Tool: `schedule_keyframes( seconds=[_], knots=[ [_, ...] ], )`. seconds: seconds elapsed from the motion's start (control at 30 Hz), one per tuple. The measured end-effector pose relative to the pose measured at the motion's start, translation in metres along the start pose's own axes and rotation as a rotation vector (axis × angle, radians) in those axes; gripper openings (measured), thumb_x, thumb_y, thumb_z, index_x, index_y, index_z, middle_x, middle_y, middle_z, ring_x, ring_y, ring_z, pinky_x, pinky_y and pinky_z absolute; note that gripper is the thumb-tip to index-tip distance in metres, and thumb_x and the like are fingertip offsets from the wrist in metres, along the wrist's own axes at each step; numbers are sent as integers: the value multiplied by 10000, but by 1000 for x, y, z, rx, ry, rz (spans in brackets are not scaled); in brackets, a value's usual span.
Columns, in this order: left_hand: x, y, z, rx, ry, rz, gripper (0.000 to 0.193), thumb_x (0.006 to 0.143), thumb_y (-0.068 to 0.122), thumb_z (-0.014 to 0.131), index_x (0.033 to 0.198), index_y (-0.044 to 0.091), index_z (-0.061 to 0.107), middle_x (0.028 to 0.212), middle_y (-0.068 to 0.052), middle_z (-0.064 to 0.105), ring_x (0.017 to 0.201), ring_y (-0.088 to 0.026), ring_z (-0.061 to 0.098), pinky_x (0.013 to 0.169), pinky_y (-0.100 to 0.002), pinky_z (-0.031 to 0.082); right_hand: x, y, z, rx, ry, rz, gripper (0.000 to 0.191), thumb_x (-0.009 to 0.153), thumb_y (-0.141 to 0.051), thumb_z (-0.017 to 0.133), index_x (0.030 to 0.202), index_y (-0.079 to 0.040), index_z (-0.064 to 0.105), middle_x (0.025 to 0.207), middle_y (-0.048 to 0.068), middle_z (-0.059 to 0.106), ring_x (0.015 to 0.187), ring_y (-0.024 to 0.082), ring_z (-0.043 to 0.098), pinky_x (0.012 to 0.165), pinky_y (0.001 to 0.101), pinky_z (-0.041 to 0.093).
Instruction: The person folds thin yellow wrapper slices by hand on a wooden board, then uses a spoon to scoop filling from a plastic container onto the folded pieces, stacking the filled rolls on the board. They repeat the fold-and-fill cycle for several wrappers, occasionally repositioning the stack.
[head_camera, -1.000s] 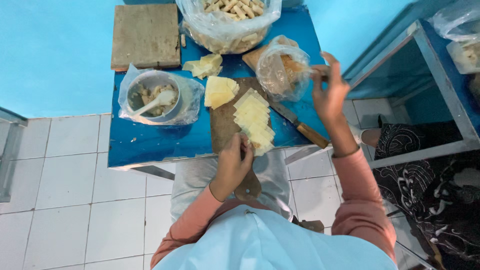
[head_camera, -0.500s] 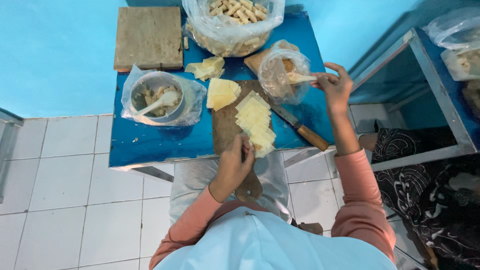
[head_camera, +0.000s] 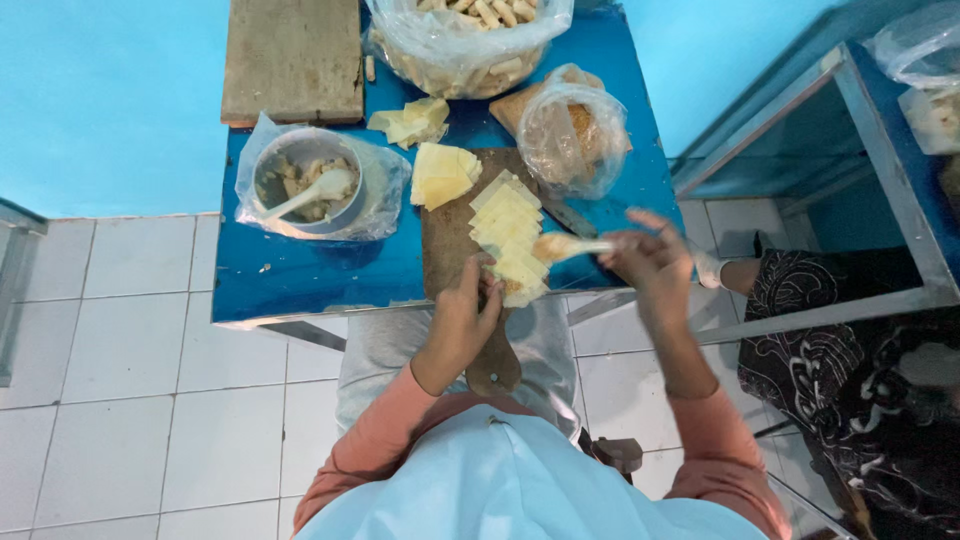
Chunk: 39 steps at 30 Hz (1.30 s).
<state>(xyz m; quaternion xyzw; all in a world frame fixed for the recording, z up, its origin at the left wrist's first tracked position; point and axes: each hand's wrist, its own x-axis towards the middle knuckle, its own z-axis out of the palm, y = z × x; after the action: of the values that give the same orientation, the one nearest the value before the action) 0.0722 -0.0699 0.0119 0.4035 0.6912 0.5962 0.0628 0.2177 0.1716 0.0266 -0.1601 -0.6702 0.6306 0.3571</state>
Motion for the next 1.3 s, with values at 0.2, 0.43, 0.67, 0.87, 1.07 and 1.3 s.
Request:
schedule_keyframes(
  seconds=[0.2,0.43,0.67,0.87,1.07,1.3],
  knots=[
    [1,0,-1,-11,-20,-73,314,960,46,665,1235,39,514,825,-132,694,728,-298,747,606,-388,564,-54,10,38,-309,-64,-258,257,1034,73,607,1275,26,530,1108,171,739,895,193,740,779,329,635],
    [2,-3,0,-43,-22,-77,318,952,30,656,1231,39,503,822,-137,694,733,-299,754,599,-380,575,-62,0,36,-697,-436,-959,339,913,173,581,1215,36,507,1122,226,692,1013,393,734,850,444,634],
    [3,-3,-2,-29,-18,-52,310,949,25,653,1220,31,503,825,-137,691,743,-295,752,618,-378,581,-61,-1,32,-767,-438,-805,338,842,186,601,1140,31,565,1125,219,718,991,385,749,811,441,643],
    [5,3,-1,-36,-26,-64,258,965,35,637,1186,29,506,828,-164,685,771,-340,744,634,-412,562,-15,-13,28,-689,62,-923,206,1027,133,653,1160,41,526,1131,160,693,974,256,752,890,370,636],
    [7,10,-1,-9,-38,-1,241,953,39,635,1143,23,488,829,-195,661,802,-412,711,647,-456,541,63,-42,47,-914,252,-573,345,1049,60,668,1374,-5,573,1140,145,761,949,252,786,826,358,640],
    [5,12,-2,-21,-37,101,187,975,-28,582,1144,5,509,999,-243,657,961,-452,660,777,-487,518,16,-49,73,-1094,18,-574,566,950,-46,686,1484,-50,496,1354,253,668,1267,388,607,1082,456,500]
  ],
)
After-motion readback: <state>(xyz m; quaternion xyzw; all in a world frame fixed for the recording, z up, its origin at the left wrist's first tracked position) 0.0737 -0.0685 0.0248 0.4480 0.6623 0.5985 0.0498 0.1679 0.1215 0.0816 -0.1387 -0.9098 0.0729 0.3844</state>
